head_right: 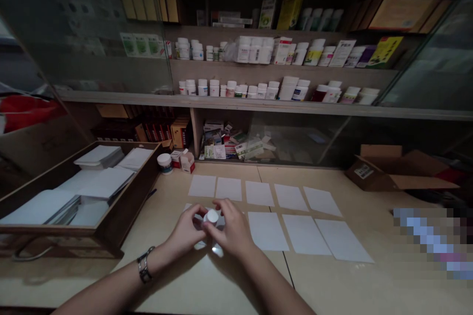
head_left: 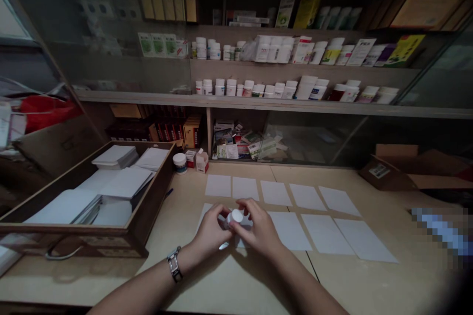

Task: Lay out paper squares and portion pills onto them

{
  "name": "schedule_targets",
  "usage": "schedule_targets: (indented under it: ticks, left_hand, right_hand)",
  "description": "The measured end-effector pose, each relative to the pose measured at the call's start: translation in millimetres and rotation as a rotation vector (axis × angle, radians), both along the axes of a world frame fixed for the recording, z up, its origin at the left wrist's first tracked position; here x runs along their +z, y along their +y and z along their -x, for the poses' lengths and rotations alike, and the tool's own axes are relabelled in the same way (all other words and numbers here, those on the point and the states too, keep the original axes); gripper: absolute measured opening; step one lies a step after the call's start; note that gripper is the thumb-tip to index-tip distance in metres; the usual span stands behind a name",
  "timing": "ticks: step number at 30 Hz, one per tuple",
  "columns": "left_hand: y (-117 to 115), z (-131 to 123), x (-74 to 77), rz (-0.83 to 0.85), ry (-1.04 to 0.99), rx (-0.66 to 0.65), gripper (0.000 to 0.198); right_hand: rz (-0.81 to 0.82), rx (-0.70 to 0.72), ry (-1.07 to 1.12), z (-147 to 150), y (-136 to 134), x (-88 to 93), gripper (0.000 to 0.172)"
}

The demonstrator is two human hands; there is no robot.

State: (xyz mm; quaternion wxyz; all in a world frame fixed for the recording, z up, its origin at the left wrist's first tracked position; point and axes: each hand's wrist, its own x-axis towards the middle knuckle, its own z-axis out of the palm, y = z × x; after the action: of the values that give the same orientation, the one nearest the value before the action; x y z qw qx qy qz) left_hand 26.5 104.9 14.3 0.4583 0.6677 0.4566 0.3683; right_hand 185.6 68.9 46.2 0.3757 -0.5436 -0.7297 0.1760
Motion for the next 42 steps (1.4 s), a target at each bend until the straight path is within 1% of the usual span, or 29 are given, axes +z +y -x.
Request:
schedule_targets:
  ticks: [2,3,5,6,7,9,11,12,14,15,16,18,20,21,22,24,25,26,28,30,33,36,37,39,42]
  left_hand:
    - [1,2,1.1,-0.030,0.033,0.005,0.021]
    - [1,2,1.9,-0.040,0.043,0.011,0.021]
    - [1,2,3.7,-0.050,0.054,0.027,0.021]
    - [1,2,4.4,-0.050,0.059,0.031,0.021]
    - [1,2,4.9,-0.051,0.064,0.031,0.021]
    - [1,2,5.2,-0.063,0.076,0.027,0.020]
    - [0,3,4.8,-0.076,0.082,0.023,0.019]
    - [1,3,4.5,-0.079,0.082,0.024,0.019]
    - [1,4,4.4,-0.081,0.080,0.022,0.021]
    - [1,4,4.6,-0.083,0.081,0.021,0.022]
    - [1,4,5.0,-0.087,0.083,0.020,0.022]
    - [0,4,6.3,-0.090,0.086,0.019,0.021]
    - [0,4,7.5,-0.079,0.076,0.012,0.019]
    - [-1,3,7.9,-0.070,0.068,0.007,0.019]
    - [-1,3,7.9,-0.062,0.060,0.002,0.019]
    - [0,3,6.8,-0.051,0.045,-0.007,0.021]
    - [0,3,5.9,-0.048,0.045,-0.007,0.021]
    - [0,3,4.8,-0.048,0.050,-0.004,0.021]
    - [1,3,3.0,-0.055,0.064,0.002,0.020]
    - [1,3,2.7,-0.060,0.059,0.001,0.019]
    - [2,4,4.5,-0.044,0.010,-0.020,0.022]
    - [4,5,6.0,-0.027,-0.021,-0.027,0.024]
    - [5,6,6.0,-0.018,-0.028,-0.024,0.025]
    - [7,6,6.1,0.011,-0.055,-0.020,0.025]
    - [10,7,7.3,0.062,-0.120,-0.009,0.026]
  right_hand:
    - [0.026,0.008,0.025,0,0,-0.5,0.032]
    - [0.022,0.032,0.038,0,0,-1.0,0.035]
    - [-0.010,0.074,0.051,-1,1,-1.7,0.048]
    - [-0.022,0.069,0.049,-1,1,-2.1,0.052]
    - [-0.020,0.048,0.043,-2,2,-2.4,0.052]
    - [0.008,0.006,0.037,-2,3,-3.1,0.045]
    - [0.021,0.020,0.051,-3,3,-3.7,0.041]
    - [0.007,0.050,0.060,-3,3,-3.8,0.044]
    - [-0.042,0.081,0.066,-4,3,-3.7,0.056]
    - [-0.061,0.069,0.061,-4,3,-3.5,0.060]
    - [-0.069,0.050,0.052,-4,3,-3.1,0.061]
    - [-0.053,0.025,0.043,-5,3,-2.1,0.049]
    - [-0.035,0.062,0.051,-5,4,-0.8,0.035]
    - [-0.038,0.091,0.059,-5,4,-0.1,0.034]
    - [-0.047,0.112,0.065,-5,4,0.7,0.036]
    - [-0.068,0.105,0.057,-4,4,2.3,0.045]
    - [-0.070,0.085,0.042,-4,4,3.4,0.045]
    - [-0.063,0.064,0.024,-4,4,4.6,0.042]
    - [-0.031,0.055,-0.001,-4,5,8.0,0.027]
    - [-0.002,0.114,0.018,-4,6,12.7,0.017]
    - [-0.009,0.233,0.092,-4,7,20.8,0.021]
    - [-0.013,0.270,0.124,-7,7,27.3,0.020]
    - [0.001,0.257,0.136,-9,7,28.5,0.020]
    - [0.045,0.185,0.189,-16,12,29.3,0.017]
    - [0.076,0.033,0.300,-29,36,25.8,0.017]
